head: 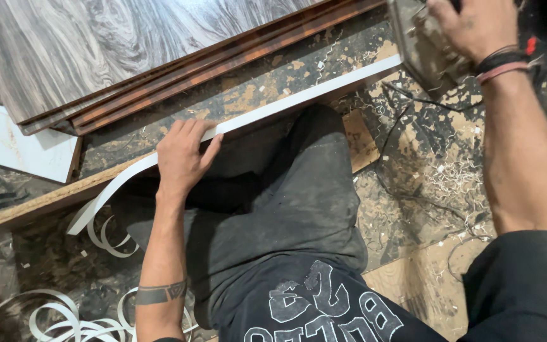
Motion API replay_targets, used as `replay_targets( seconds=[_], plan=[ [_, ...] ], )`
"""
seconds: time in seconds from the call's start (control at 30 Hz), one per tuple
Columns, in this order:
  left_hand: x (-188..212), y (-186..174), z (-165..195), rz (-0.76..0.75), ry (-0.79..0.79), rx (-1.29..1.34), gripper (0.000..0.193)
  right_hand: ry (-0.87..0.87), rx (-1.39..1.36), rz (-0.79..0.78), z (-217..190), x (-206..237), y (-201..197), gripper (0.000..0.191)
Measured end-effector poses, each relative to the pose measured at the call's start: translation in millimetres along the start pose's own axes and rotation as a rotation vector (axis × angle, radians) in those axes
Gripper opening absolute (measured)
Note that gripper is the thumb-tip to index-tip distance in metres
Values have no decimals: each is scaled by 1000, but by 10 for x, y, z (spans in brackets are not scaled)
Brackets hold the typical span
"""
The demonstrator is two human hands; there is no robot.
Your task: The person sits on the floor with a long board across their lap, aligns a strip of white edge banding along the board's edge, and presses it in place using a hand-held iron, working along the length of the strip.
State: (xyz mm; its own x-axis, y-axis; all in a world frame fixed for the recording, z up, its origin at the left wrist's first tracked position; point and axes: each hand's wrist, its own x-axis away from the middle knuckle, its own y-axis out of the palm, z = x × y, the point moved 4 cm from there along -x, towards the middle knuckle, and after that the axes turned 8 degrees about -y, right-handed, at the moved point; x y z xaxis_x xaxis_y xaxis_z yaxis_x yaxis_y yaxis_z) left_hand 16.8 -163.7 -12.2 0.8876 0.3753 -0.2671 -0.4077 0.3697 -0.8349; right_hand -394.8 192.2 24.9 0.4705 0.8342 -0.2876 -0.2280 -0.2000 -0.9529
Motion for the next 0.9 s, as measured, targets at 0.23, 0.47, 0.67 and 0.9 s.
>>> replay_targets(
  seconds=[0.23, 0.47, 0.67, 0.9],
  plan=[
    [11, 5, -42, 15, 14, 33, 18, 19, -176, -158, -1433, -423, -64, 36],
    [25, -28, -51, -6, 15, 75, 21, -58, -382, -213, -3030, -764, -316, 36],
    [20, -44, -37, -21, 0, 80, 23, -156, -403, 15, -3349, -775, -521, 37],
    [14, -17, -35, -17, 16, 29, 24, 12, -344, -168, -2431, -641, -267, 41]
  ],
)
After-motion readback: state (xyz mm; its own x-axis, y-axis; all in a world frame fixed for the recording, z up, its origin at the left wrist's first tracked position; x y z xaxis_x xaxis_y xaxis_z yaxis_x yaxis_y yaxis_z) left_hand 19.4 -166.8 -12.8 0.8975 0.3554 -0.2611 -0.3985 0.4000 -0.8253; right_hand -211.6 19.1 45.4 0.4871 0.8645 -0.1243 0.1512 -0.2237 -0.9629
